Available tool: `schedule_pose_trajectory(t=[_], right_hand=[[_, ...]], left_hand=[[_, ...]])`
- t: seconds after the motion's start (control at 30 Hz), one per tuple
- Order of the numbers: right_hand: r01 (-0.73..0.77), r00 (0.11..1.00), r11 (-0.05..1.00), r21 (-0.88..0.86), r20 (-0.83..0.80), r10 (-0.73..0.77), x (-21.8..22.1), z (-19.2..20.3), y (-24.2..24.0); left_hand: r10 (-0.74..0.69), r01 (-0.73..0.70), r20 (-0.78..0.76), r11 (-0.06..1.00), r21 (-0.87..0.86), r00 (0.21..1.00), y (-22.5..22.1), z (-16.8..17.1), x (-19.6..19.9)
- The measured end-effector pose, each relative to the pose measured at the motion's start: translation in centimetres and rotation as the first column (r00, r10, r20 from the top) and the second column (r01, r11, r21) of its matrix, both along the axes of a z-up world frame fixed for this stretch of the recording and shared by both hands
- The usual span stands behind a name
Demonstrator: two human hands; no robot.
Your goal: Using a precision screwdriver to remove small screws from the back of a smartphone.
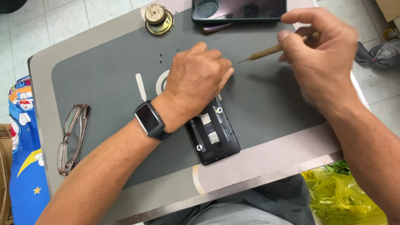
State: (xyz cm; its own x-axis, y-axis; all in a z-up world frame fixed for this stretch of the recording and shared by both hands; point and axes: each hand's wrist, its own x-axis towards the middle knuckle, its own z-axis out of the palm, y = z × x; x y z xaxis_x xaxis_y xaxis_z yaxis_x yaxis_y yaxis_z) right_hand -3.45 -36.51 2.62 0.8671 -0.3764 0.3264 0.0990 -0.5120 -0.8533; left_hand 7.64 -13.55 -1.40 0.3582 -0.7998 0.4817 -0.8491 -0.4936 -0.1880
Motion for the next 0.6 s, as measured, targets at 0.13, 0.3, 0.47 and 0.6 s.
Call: schedule_pose_trajectory(t=[0.13, 0.3, 0.47, 0.6], right_hand=[[0.01, 0.999, 0.948, -0.318, 0.051, 0.007, -0.9, 0.3, -1.3], [-0.065, 0.993, 0.677, -0.733, 0.018, 0.115, -0.7, 2.5, -0.5], [-0.157, 0.987, 0.526, -0.836, -0.153, 0.05, -0.1, 4.4, 0.1], [-0.282, 0.956, 0.525, -0.803, -0.283, 0.08, -0.5, 5.4, -0.3]], left_hand=[[0.021, -0.02, 0.015, 0.998, -0.055, 1.0, -1.4, -1.3, 0.4], [0.056, -0.056, -0.057, 0.998, -0.002, 0.997, -1.8, -0.8, 0.1], [0.053, -0.051, 0.011, 0.991, -0.123, 0.999, -0.7, 2.8, 0.8], [-0.024, -0.017, -0.126, 0.95, -0.312, 0.992, 1.6, 9.1, 0.5]])
